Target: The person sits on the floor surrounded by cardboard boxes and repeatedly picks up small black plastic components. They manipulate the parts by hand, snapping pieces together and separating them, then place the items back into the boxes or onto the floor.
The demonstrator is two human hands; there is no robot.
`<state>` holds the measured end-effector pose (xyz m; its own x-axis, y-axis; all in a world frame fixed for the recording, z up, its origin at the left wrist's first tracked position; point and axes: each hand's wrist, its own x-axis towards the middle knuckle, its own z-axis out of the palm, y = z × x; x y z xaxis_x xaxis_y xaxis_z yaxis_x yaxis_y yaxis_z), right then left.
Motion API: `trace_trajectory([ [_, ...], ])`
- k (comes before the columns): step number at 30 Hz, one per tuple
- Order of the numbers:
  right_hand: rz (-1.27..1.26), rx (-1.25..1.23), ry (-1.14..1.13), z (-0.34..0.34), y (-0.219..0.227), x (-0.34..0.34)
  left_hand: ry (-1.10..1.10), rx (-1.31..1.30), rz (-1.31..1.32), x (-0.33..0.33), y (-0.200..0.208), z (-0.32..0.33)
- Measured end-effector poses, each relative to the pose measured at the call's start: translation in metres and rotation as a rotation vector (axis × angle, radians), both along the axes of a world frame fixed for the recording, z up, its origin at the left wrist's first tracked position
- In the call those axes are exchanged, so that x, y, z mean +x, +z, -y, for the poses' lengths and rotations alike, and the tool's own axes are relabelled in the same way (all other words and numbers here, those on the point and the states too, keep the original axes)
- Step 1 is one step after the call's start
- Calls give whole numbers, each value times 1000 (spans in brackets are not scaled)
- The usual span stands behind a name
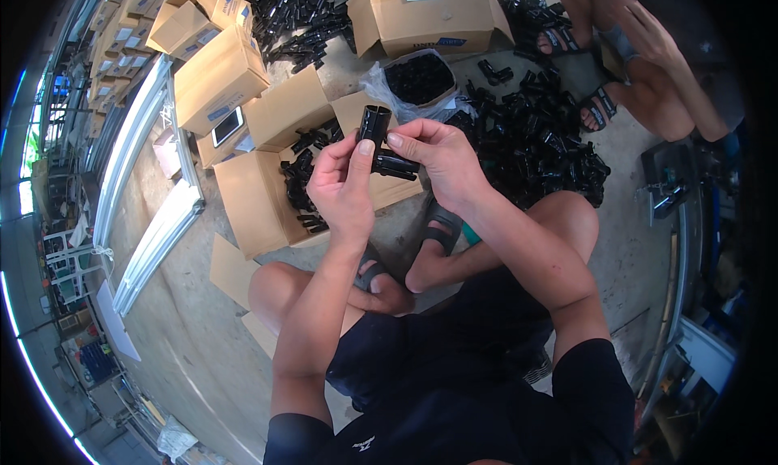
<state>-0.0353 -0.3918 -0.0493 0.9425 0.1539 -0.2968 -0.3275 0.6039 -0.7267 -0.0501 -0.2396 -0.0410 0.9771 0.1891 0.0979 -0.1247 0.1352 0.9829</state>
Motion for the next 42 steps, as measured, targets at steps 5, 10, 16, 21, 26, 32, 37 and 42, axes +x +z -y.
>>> trace_trajectory([
  [5,-47,-2,-44,-9,0,-6,23,-12,7,-1,-1,3],
  [10,-102,26,-123,-13,0,-15,-12,-45,-3,0,-3,5],
  [16,-111,46,-114,-15,5,-18,-30,-68,-14,0,-1,2],
  [21,35,-69,-42,-11,14,-15,-21,-56,-6,0,2,-3],
  [26,113,-189,-69,-8,9,-13,-71,-79,-22,-1,8,-4],
  [32,138,-167,-34,-6,7,-12,-61,-66,6,-2,7,-5],
  [37,300,-436,-53,-5,4,-13,-63,-40,5,-2,9,-4],
  [42,294,-425,-17,0,10,-11,-66,-13,30,-1,6,-5],
])
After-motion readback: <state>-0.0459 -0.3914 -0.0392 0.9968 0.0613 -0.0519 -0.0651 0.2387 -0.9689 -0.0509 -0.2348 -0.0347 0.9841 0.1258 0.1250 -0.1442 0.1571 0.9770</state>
